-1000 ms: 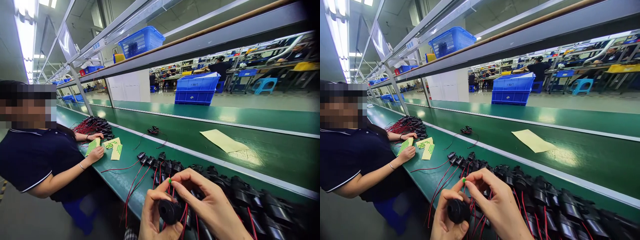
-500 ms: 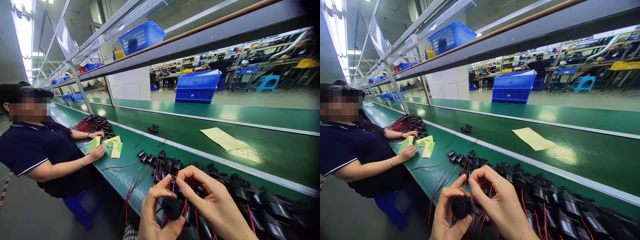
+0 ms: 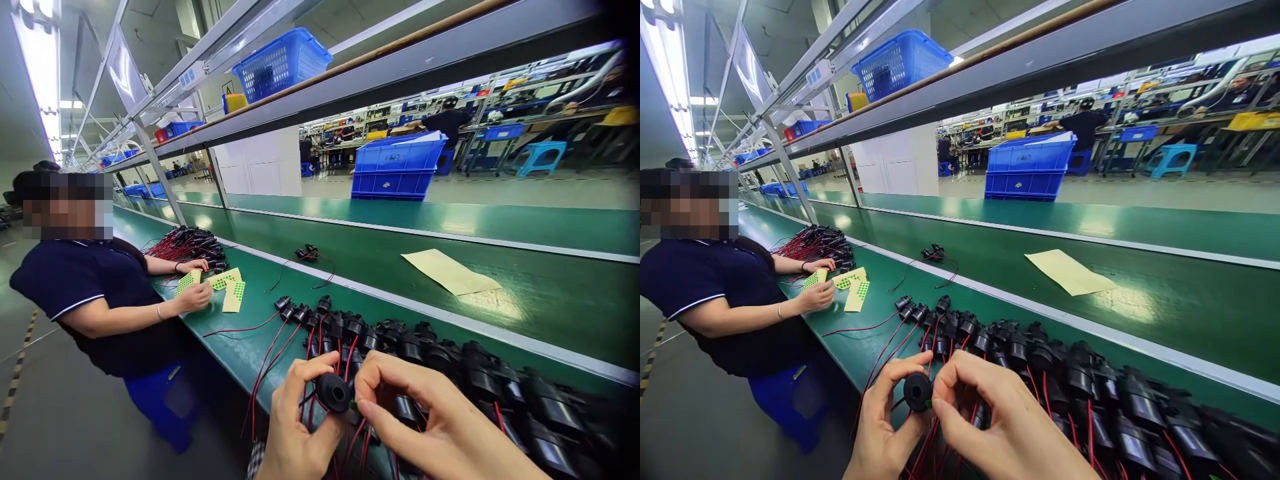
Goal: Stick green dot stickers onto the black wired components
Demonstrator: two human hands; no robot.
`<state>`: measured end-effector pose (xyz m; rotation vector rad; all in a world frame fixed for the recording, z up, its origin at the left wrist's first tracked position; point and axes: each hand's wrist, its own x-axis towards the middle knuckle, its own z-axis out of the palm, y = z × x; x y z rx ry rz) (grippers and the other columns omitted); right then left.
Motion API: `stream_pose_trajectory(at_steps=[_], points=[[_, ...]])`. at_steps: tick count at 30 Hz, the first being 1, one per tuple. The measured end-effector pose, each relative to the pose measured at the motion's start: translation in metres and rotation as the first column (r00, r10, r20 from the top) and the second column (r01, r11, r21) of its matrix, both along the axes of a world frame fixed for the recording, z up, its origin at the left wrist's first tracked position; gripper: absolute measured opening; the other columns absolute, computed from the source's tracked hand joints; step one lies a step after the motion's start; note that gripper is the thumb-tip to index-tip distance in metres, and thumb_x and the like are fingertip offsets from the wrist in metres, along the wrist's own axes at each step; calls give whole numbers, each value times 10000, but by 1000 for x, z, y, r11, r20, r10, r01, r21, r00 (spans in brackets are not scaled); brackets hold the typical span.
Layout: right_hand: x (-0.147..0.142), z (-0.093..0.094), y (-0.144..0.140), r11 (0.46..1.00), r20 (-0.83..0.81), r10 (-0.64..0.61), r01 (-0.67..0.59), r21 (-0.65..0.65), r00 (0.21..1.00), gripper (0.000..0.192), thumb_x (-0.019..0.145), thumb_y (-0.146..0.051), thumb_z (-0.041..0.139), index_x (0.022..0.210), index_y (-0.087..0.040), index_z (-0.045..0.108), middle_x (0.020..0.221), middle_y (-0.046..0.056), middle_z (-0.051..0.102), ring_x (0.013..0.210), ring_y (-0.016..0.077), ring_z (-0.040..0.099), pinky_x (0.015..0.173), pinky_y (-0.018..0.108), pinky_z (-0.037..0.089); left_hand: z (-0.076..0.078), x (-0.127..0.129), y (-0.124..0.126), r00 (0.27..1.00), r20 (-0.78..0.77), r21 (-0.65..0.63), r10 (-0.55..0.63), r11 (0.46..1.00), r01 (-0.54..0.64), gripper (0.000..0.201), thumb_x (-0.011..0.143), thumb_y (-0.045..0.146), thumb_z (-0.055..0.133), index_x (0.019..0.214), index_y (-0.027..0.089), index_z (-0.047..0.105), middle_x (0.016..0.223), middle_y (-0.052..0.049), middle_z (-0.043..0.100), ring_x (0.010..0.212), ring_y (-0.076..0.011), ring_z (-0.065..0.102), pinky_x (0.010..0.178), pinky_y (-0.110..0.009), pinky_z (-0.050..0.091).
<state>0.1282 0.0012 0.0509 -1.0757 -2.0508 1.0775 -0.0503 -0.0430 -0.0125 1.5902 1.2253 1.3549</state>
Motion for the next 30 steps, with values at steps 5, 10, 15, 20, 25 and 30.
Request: stream_pose_trajectory(at_steps=[5, 10, 15, 20, 25, 30], points=[[0, 1, 0, 998, 25, -3, 1, 67, 1000, 170, 838, -264, 537, 679, -246, 594, 669, -37, 634, 609, 118, 555, 554, 231, 426, -2, -2, 0, 999, -47, 45, -12, 999, 14, 264, 873, 217, 672, 1126, 271, 617, 1291, -24, 689, 1142, -210, 643, 1019, -343, 465], [3, 0, 1, 994, 49, 14, -20, 107, 999, 146, 814, -214, 551, 681, -251, 595, 665, -53, 632, 601, 107, 548, 546, 220, 418, 1, -2, -1, 998, -56, 27, -26, 999, 28, 280, 872, 199, 674, 1133, 284, 619, 1287, -7, 690, 1144, -196, 641, 1016, -329, 468], [2, 0, 2, 994, 71, 26, -33, 104, 997, 147, 828, -212, 551, 696, -257, 600, 670, -57, 641, 597, 104, 554, 540, 218, 419, 4, -3, -2, 997, -68, -10, -41, 999, 40, 280, 872, 186, 667, 1134, 275, 619, 1300, -14, 682, 1154, -203, 630, 1019, -345, 464], [-1, 0, 1, 993, 60, 7, -14, 115, 998, 146, 812, -198, 543, 690, -257, 597, 664, -59, 652, 585, 101, 563, 526, 214, 420, 3, -3, -3, 997, -73, -4, -38, 999, 38, 305, 864, 171, 664, 1147, 274, 616, 1305, -18, 682, 1147, -210, 630, 1014, -358, 469], [0, -5, 0, 992, 78, 1, -12, 129, 997, 144, 822, -203, 531, 703, -260, 587, 670, -64, 653, 594, 97, 575, 545, 206, 444, -1, -3, -2, 996, -88, 44, -16, 999, 20, 346, 853, 132, 659, 1149, 302, 608, 1303, 16, 686, 1137, -190, 630, 1010, -340, 475], [-4, -6, -4, 984, 136, -30, 5, 180, 990, 136, 842, -223, 528, 737, -269, 600, 684, -64, 655, 575, 99, 561, 527, 228, 415, -6, -3, -4, 993, -119, 99, 24, 995, -12, 376, 876, 143, 650, 1199, 327, 591, 1312, 19, 679, 1139, -191, 630, 1015, -343, 492]])
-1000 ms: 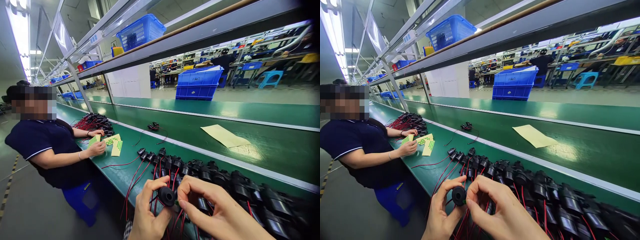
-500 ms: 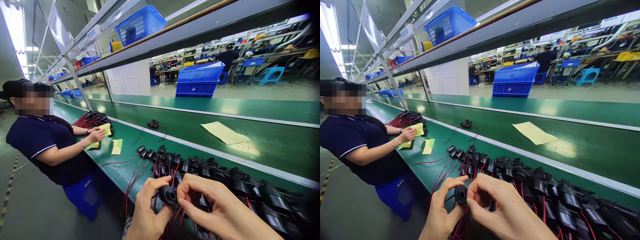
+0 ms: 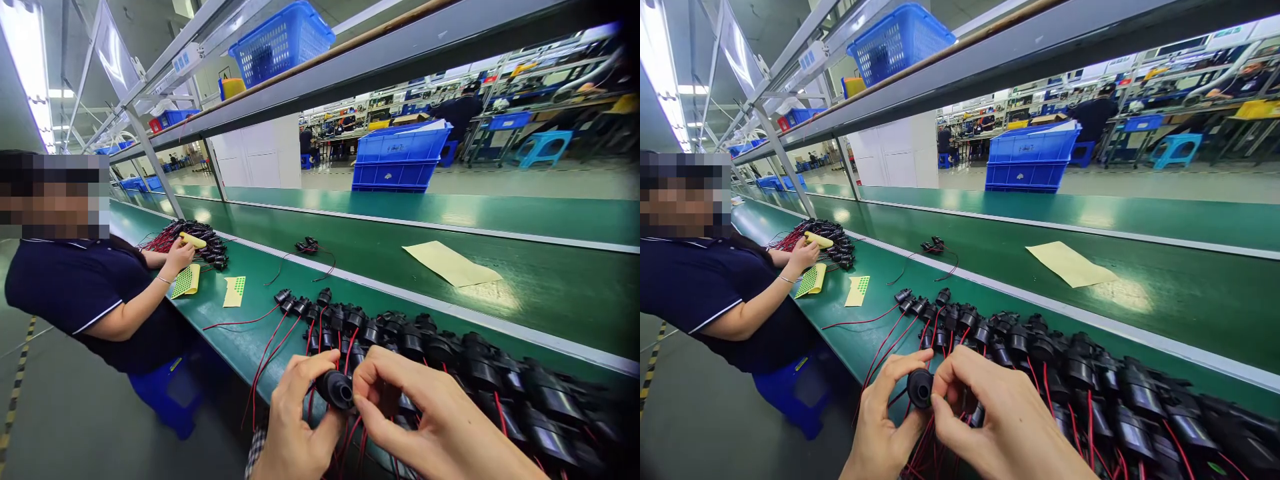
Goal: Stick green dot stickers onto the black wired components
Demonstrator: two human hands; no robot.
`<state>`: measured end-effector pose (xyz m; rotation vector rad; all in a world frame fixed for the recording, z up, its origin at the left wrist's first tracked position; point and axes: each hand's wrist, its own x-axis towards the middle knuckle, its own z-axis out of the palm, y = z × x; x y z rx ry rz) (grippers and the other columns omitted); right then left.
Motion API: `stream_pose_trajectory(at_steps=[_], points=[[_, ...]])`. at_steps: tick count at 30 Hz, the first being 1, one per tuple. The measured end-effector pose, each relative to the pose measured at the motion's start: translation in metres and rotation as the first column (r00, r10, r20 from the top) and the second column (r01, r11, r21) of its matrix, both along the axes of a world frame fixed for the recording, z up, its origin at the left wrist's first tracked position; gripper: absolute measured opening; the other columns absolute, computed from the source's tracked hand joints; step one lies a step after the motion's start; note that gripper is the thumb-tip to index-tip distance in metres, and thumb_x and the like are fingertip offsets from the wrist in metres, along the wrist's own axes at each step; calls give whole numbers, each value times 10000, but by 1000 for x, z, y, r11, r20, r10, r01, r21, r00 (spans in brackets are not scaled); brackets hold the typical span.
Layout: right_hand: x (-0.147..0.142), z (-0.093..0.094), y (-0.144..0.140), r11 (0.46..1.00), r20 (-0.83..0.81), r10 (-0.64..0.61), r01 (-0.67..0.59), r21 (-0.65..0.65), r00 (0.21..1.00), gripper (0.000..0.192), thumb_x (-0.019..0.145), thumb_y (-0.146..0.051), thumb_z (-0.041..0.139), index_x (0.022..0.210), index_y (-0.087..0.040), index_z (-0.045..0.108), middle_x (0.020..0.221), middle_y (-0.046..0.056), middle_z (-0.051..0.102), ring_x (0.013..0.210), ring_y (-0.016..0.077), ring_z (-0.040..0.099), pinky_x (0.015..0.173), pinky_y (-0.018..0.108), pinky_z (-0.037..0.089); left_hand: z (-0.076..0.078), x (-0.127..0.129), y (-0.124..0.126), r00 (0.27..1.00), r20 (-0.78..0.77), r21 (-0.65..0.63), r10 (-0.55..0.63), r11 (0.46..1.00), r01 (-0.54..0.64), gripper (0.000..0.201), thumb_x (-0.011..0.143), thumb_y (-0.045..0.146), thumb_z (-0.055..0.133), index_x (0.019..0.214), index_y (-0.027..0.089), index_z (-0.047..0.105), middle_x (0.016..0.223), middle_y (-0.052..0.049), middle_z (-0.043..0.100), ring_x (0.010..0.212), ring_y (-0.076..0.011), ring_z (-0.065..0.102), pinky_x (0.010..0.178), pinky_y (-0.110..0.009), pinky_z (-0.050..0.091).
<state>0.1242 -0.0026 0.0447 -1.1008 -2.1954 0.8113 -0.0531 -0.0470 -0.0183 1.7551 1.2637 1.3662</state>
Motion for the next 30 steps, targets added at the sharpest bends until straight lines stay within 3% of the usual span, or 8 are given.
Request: stream_pose_trajectory(at_steps=[4, 7, 10, 13, 17, 24, 30], points=[[-4, -4, -4, 999, -42, -18, 16, -41, 999, 93, 821, -204, 520, 752, -263, 539, 686, -58, 608, 580, 111, 529, 531, 244, 409, -5, 3, -2, 999, -19, 72, 51, 996, -49, 456, 912, 152, 618, 1293, 392, 547, 1338, 29, 660, 1165, -183, 620, 1016, -323, 501], [-7, -11, -5, 992, -162, -26, 6, -122, 986, 158, 764, -147, 524, 857, -272, 495, 808, -48, 570, 731, 130, 537, 649, 237, 462, -9, 7, 0, 1000, 28, 146, 12, 989, -16, 522, 926, 127, 567, 1352, 421, 497, 1304, 29, 654, 1159, -168, 622, 1010, -288, 505], [-12, -17, 0, 973, -301, -5, -65, -222, 953, 126, 799, -202, 495, 903, -271, 487, 868, -29, 513, 827, 147, 521, 748, 254, 474, -13, 10, 4, 995, 99, 103, -23, 995, 12, 491, 927, 127, 550, 1333, 400, 519, 1173, 26, 667, 1069, -153, 647, 953, -255, 517], [-15, -16, 7, 916, -377, -7, -145, -374, 926, 105, 837, -304, 485, 936, -269, 496, 895, -18, 491, 889, 168, 532, 816, 294, 462, -16, 11, 8, 990, 141, 38, 16, 999, -21, 389, 931, 158, 580, 1265, 356, 568, 1139, 15, 681, 1036, -151, 662, 929, -245, 519], [-18, -12, 8, 832, -391, -39, -187, -522, 920, 210, 786, -343, 527, 984, -277, 504, 941, -10, 502, 950, 198, 526, 865, 340, 439, -19, 10, 10, 986, 161, 74, 44, 996, -56, 333, 955, 241, 594, 1274, 333, 569, 1168, -6, 688, 1058, -152, 673, 931, -236, 528], [-28, -15, 0, 846, -429, -124, -131, -518, 895, 181, 745, -328, 518, 911, -270, 475, 929, -17, 504, 958, 206, 498, 895, 373, 411, -22, 14, 9, 990, 101, 217, 100, 969, -120, 329, 981, 272, 558, 1306, 321, 540, 1154, -24, 683, 1039, -152, 675, 918, -246, 557], [-35, -28, 0, 852, -535, -151, -165, -496, 831, 116, 776, -294, 525, 852, -268, 440, 865, -38, 460, 879, 169, 468, 834, 318, 436, -23, 9, 15, 984, -66, 435, 165, 893, -120, 422, 964, 141, 555, 1372, 240, 512, 1157, -67, 686, 1073, -151, 639, 964, -230, 529]])
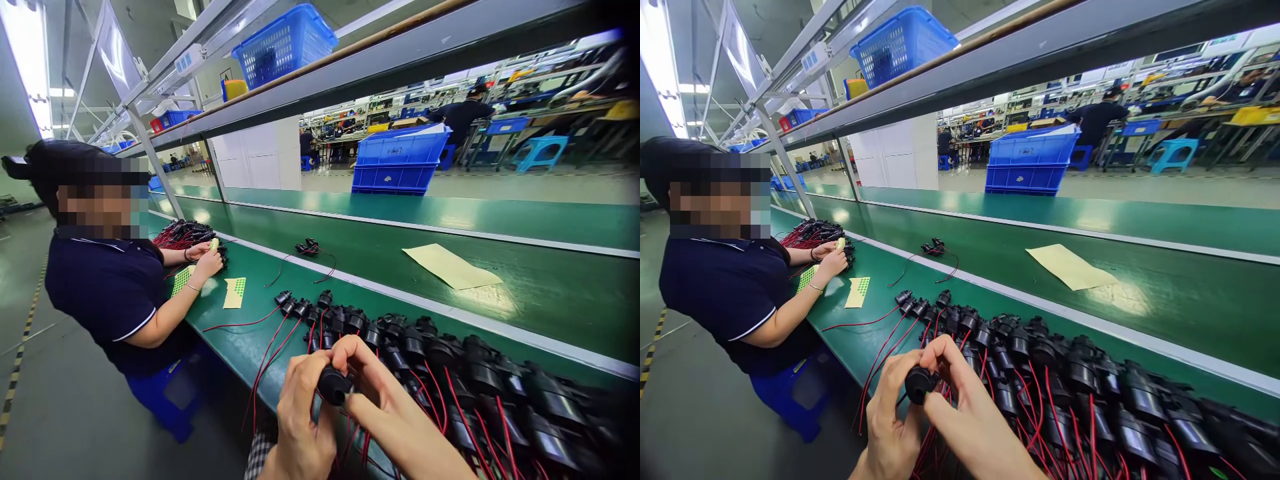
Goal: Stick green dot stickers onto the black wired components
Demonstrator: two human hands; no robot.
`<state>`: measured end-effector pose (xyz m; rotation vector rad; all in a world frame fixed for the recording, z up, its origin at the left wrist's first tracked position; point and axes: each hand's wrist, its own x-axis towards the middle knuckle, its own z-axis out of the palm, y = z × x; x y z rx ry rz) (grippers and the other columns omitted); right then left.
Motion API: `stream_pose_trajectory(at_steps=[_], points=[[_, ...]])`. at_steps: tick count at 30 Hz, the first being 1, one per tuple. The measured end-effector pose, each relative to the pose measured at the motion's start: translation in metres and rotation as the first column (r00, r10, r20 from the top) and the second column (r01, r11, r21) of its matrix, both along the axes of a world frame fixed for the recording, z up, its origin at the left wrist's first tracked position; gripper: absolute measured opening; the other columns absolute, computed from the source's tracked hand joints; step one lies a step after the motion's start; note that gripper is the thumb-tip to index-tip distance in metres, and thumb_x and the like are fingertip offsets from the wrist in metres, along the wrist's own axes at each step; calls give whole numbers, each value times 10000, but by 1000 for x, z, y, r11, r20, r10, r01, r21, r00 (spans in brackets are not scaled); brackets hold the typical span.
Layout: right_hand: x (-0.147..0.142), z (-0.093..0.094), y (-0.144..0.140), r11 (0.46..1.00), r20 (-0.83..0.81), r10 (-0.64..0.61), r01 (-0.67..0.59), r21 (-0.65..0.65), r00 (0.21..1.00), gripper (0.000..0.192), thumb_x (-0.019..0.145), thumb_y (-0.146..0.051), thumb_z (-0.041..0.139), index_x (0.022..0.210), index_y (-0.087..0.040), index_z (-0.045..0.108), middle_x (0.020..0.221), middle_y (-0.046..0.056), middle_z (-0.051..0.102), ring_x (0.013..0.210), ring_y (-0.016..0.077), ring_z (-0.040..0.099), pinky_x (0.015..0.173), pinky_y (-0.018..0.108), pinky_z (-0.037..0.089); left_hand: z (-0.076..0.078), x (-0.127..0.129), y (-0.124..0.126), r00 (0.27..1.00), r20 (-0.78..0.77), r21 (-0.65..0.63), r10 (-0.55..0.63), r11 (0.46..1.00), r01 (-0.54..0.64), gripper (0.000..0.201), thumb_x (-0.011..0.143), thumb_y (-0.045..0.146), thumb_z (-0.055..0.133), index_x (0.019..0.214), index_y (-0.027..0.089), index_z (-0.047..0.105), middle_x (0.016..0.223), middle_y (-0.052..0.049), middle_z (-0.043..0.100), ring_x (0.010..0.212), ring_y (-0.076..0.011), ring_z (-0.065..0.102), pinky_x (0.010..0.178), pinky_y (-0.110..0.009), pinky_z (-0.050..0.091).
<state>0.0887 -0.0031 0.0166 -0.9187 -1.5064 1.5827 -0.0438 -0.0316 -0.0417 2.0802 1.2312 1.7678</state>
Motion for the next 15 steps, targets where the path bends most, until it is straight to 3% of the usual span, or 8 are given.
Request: stream_pose_trajectory(at_steps=[2, 5, 7, 10, 15], points=[[-1, -5, 3, 1000, -24, -5, 6, 20, 1000, 110, 786, -278, 525, 846, -265, 434, 858, -40, 442, 866, 161, 459, 824, 305, 443, 0, -5, 3, 999, -46, 11, -15, 1000, 16, 430, 962, 114, 537, 1373, 235, 509, 1161, -68, 686, 1072, -149, 630, 971, -227, 513], [3, -11, 12, 995, -5, 25, -24, 99, 1000, 121, 819, -264, 525, 928, -266, 473, 895, -30, 459, 875, 160, 476, 815, 299, 461, 6, -13, 6, 993, 16, -179, -113, 977, 114, 410, 959, 118, 506, 1340, 268, 514, 1166, -45, 673, 1054, -145, 634, 944, -232, 510], [9, -12, 17, 965, 80, 93, -110, 237, 992, 215, 874, -268, 552, 1085, -281, 513, 1012, -7, 512, 968, 168, 514, 865, 308, 473, 13, -19, 7, 979, 114, -360, -172, 911, 202, 344, 963, 176, 527, 1291, 277, 546, 1158, -36, 669, 1044, -159, 640, 926, -252, 513], [20, -8, 25, 867, 237, 94, -197, 458, 967, 341, 943, -267, 585, 1269, -346, 525, 1135, 9, 552, 1080, 160, 548, 935, 302, 478, 23, -27, 6, 940, 234, -504, -247, 796, 334, 273, 970, 276, 559, 1239, 247, 597, 1166, -55, 670, 1063, -195, 634, 963, -305, 500], [26, -4, 30, 700, 301, -61, -174, 692, 952, 349, 949, -284, 645, 1277, -377, 569, 1026, -14, 615, 942, 117, 626, 829, 221, 533, 25, -32, 4, 730, 565, -439, -384, 609, 660, 488, 958, 328, 543, 1433, 221, 501, 1431, -78, 561, 1360, -269, 474, 1209, -417, 327]])
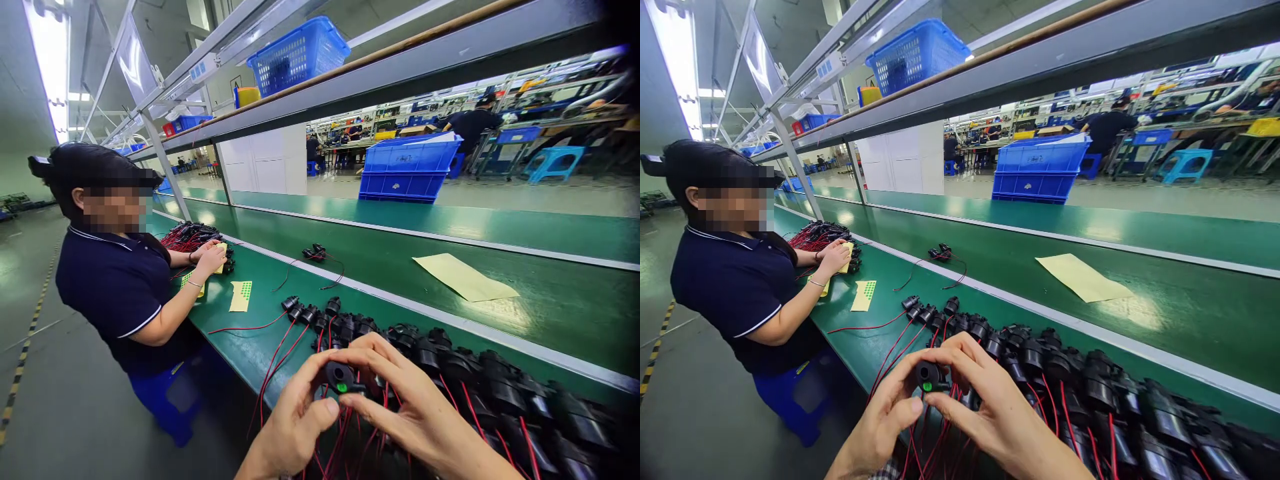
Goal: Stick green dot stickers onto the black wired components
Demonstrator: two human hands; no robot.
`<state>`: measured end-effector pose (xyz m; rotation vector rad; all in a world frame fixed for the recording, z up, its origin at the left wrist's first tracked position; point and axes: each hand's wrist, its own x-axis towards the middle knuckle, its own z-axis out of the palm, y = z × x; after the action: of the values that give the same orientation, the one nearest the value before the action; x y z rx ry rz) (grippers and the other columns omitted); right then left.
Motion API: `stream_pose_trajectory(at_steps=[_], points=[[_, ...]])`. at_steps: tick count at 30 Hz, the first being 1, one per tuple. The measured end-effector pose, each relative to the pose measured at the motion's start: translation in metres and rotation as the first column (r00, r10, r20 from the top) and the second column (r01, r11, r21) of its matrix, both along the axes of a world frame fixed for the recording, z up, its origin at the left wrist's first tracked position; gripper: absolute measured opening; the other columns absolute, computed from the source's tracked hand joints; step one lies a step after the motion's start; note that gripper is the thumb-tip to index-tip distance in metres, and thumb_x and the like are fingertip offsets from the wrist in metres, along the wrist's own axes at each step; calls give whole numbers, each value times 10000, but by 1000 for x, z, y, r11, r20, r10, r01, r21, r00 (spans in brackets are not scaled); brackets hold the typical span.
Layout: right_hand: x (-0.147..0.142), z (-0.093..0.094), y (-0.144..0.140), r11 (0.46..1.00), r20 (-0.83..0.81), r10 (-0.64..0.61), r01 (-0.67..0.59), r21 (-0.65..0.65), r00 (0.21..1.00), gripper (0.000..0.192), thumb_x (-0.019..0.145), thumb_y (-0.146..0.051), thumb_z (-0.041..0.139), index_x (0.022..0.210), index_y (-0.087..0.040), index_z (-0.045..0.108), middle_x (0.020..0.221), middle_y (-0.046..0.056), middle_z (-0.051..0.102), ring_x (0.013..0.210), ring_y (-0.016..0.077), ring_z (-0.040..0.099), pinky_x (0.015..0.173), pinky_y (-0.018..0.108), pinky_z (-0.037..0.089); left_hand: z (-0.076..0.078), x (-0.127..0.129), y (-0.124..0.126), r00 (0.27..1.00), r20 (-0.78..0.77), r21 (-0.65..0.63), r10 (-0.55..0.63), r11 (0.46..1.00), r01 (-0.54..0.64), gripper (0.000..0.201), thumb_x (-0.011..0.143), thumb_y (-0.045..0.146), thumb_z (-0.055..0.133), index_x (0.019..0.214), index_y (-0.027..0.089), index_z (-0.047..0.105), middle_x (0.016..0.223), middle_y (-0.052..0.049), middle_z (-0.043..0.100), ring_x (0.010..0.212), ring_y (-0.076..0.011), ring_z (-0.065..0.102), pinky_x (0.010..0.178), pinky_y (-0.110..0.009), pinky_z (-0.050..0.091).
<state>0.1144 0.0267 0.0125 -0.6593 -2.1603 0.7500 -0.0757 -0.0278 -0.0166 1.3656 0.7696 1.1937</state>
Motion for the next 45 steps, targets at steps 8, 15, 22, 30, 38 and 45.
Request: stream_pose_trajectory(at_steps=[8, 15, 22, 30, 38, 45], points=[[-6, -11, -3, 932, 42, -132, 110, 345, 990, 323, 1000, -339, 541, 1316, -271, 523, 989, 31, 632, 872, 119, 686, 741, 181, 586, -9, 18, -3, 979, 161, -147, 123, 984, -99, 409, 938, 261, 450, 1318, 180, 577, 1318, -80, 603, 1288, -293, 479, 1110, -425, 360], [-7, -9, -7, 901, 72, -131, 89, 424, 989, 348, 1018, -322, 493, 1349, -213, 508, 986, 72, 669, 846, 138, 707, 707, 206, 617, -8, 16, -5, 979, 93, -177, 184, 970, -166, 397, 889, 241, 464, 1255, 173, 603, 1190, -75, 623, 1082, -245, 532, 1000, -390, 419], [-15, -18, -13, 828, 42, -166, 117, 548, 985, 306, 995, -298, 530, 1270, -174, 587, 987, 115, 762, 835, 193, 757, 732, 256, 655, -16, 24, -8, 939, 306, -193, 155, 976, -98, 364, 875, 275, 472, 1179, 180, 649, 1143, -94, 657, 1124, -271, 576, 1035, -424, 448], [-4, 3, -3, 942, -43, -285, 288, 175, 958, 178, 929, -402, 613, 1022, -250, 610, 832, 9, 665, 679, 143, 648, 570, 233, 550, -28, 2, -21, 990, 138, -221, 3, 975, 28, 681, 833, 593, 699, 1377, 241, 489, 1297, -136, 609, 660, -75, 587, 609, -229, 482], [-24, -22, 113, 873, 572, -372, 485, -51, 731, 383, 916, -534, 516, 719, -224, 626, 776, 52, 725, 726, 225, 683, 602, 318, 444, -36, -77, -36, 900, -426, -265, 92, 939, -221, 556, 911, 656, 517, 1235, 206, 553, 991, -66, 688, 554, -75, 494, 529, -225, 421], [-36, -38, 127, 901, 632, -398, 412, 135, 664, 326, 885, -479, 561, 795, -180, 652, 968, 167, 696, 898, 360, 701, 688, 423, 500, -59, -155, 35, 241, -839, 270, 488, 757, -595, 244, 983, 322, 465, 1082, 175, 633, 1088, -116, 680, 1075, -278, 611, 985, -432, 466]])
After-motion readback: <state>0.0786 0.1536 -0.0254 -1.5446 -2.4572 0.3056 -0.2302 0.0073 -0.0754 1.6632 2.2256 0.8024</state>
